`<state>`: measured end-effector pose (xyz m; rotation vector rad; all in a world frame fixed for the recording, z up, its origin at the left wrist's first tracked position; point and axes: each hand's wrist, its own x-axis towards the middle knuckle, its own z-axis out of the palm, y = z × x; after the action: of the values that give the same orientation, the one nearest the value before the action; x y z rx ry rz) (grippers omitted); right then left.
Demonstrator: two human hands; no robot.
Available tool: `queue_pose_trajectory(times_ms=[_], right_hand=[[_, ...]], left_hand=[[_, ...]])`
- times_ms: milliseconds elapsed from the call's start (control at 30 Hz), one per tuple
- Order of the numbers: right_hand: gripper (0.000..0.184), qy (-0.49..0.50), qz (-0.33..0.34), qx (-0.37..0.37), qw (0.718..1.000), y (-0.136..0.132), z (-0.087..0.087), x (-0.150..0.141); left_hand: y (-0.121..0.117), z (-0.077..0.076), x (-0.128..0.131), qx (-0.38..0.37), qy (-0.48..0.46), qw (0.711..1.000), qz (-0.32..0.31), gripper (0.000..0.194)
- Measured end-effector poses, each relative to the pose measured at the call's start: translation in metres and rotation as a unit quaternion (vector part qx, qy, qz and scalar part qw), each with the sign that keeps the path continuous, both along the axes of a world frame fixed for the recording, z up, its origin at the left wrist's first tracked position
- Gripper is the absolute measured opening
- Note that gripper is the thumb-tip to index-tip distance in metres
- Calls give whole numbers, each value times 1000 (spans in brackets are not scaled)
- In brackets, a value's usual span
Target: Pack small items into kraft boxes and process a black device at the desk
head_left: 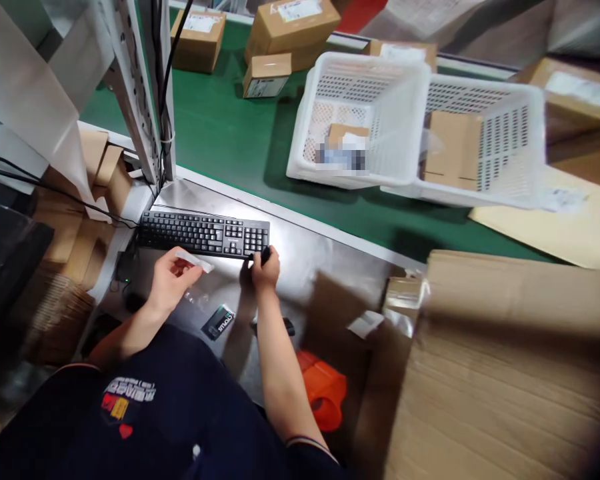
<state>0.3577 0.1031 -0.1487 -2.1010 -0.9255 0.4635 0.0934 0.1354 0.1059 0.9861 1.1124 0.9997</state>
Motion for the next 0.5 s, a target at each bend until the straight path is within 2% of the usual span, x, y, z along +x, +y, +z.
queue_pose_trajectory(times_ms=[200, 267, 367, 433, 500], right_hand=[[76, -19, -4, 19, 1000, -9, -4, -9], [67, -70, 5, 41, 997, -12, -1, -13], [47, -152, 69, 66, 984, -19, 4, -24], [39, -192, 102, 57, 974, -22, 8, -30], [37, -220, 102, 36, 970, -21, 11, -33]], left_hand=[[-1, -1, 0, 28, 6, 999, 19, 18], [-1, -1, -2, 34, 8, 999, 18, 18], [-2, -2, -4, 32, 13, 999, 16, 17], [-3, -3, -5, 28, 13, 999, 20, 17], [-3, -4, -5, 25, 9, 999, 22, 18]])
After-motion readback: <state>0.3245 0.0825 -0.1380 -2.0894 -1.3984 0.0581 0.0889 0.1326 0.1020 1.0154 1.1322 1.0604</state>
